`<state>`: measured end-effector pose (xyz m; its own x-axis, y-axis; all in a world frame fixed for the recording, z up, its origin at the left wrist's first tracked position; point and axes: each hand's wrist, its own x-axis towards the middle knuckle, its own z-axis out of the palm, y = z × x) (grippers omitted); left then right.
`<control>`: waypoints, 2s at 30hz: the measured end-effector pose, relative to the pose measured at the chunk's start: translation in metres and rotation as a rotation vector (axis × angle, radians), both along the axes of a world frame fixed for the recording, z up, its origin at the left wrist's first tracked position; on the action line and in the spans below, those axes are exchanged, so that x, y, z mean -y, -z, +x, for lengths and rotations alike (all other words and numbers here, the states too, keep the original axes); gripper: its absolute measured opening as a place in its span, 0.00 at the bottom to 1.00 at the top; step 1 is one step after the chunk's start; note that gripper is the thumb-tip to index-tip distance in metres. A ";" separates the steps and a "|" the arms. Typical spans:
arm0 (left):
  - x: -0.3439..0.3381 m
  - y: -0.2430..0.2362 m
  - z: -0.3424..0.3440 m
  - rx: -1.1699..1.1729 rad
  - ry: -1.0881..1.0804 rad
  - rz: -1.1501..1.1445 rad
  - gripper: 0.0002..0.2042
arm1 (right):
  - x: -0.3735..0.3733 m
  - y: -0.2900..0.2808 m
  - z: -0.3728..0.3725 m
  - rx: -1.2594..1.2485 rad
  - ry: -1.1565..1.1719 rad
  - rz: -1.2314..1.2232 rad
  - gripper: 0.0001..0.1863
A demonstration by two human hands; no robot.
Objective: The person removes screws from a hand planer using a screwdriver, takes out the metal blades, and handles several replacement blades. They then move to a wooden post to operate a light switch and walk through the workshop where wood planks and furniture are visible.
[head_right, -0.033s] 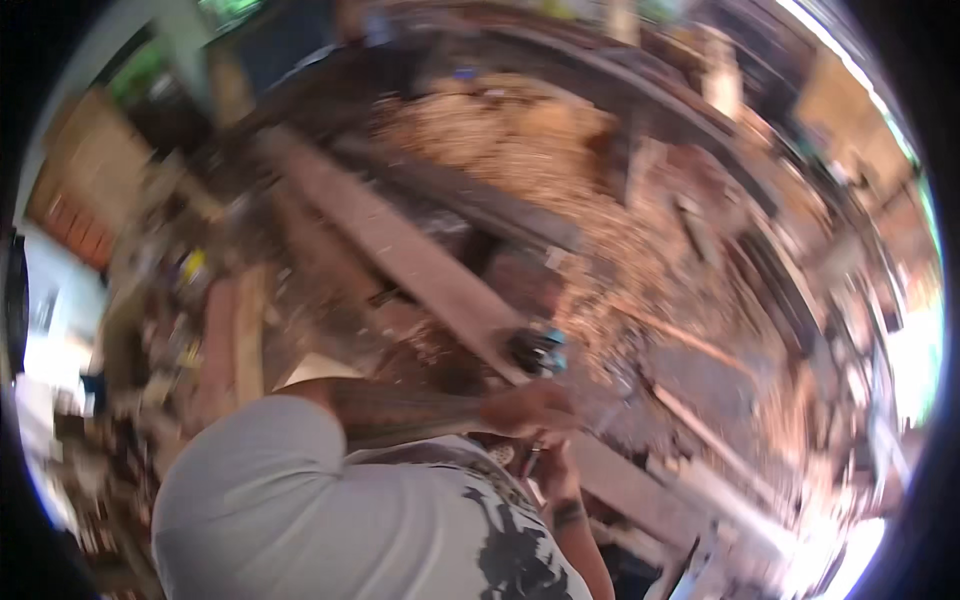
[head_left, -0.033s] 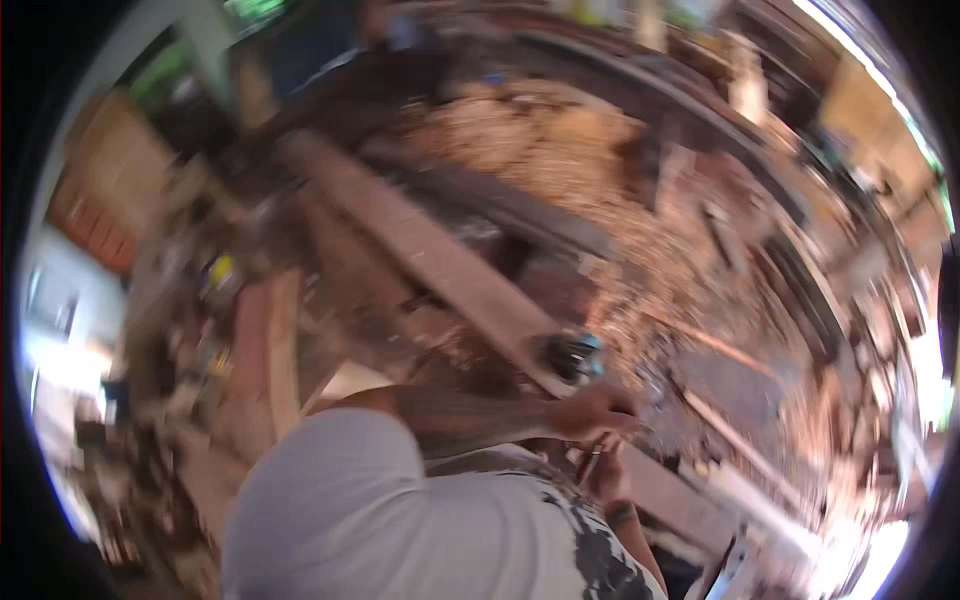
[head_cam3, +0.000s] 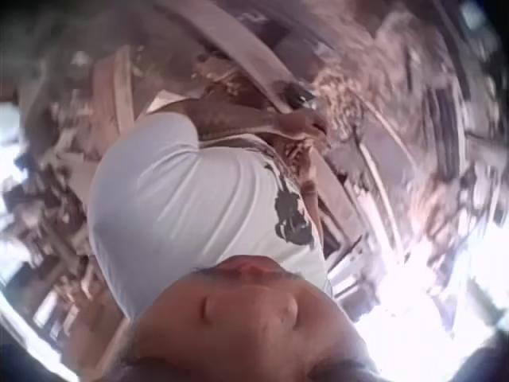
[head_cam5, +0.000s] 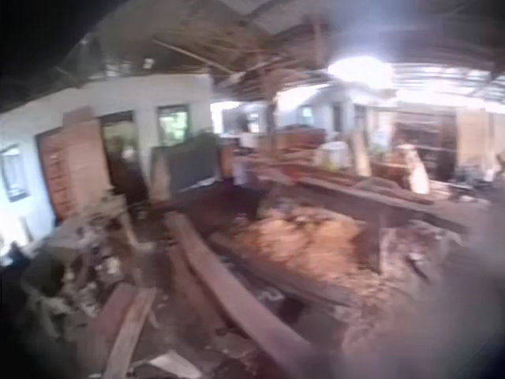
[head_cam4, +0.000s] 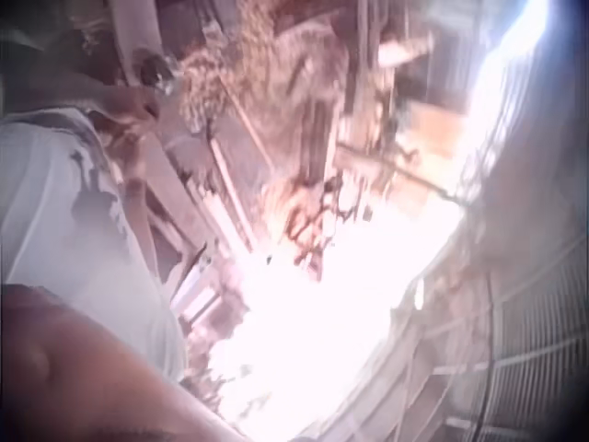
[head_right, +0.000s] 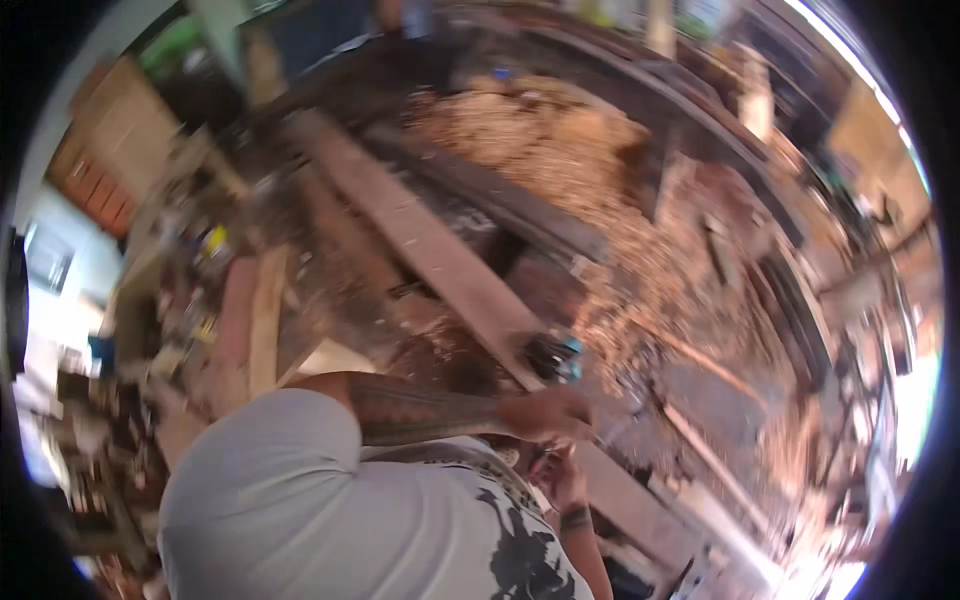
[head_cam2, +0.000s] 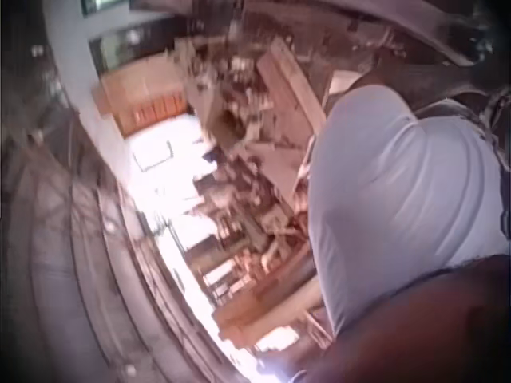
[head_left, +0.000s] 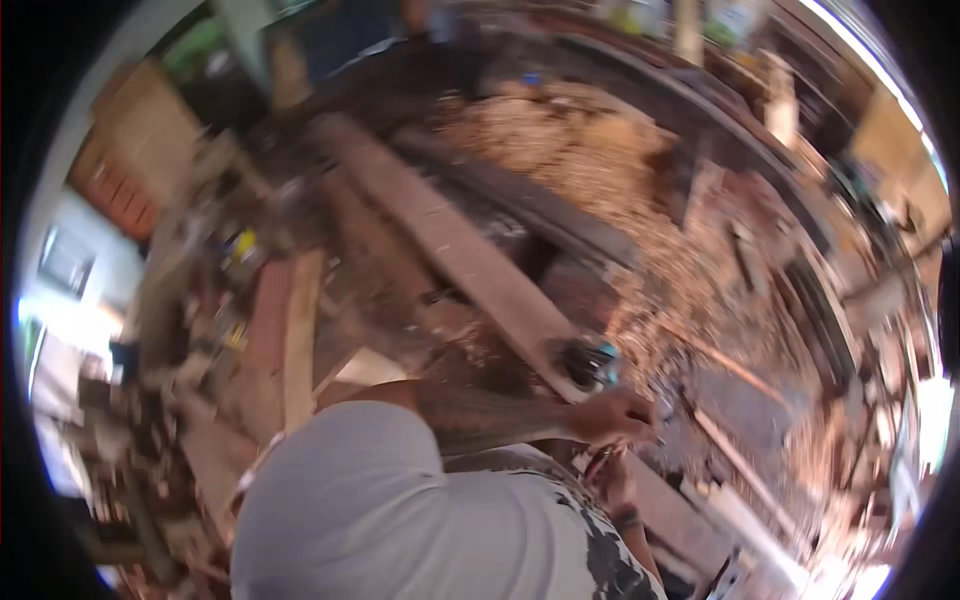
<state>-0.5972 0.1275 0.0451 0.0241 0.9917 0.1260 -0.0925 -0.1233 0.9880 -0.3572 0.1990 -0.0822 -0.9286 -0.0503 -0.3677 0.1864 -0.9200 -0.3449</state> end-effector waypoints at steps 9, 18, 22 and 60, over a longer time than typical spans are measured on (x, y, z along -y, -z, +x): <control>0.078 0.060 -0.083 -0.614 -0.187 -0.028 0.11 | -0.094 0.158 0.023 0.296 -0.980 1.710 0.24; 0.158 0.216 -0.173 -0.546 -0.402 -0.477 0.14 | -0.183 0.121 -0.090 0.142 -0.939 1.883 0.20; 0.196 0.295 -0.231 -0.847 -0.231 -0.904 0.10 | -0.192 0.112 -0.133 0.761 -0.484 1.212 0.15; -0.339 0.160 -0.196 -0.868 -0.046 -1.392 0.25 | -0.625 0.184 0.018 0.864 -0.876 1.185 0.24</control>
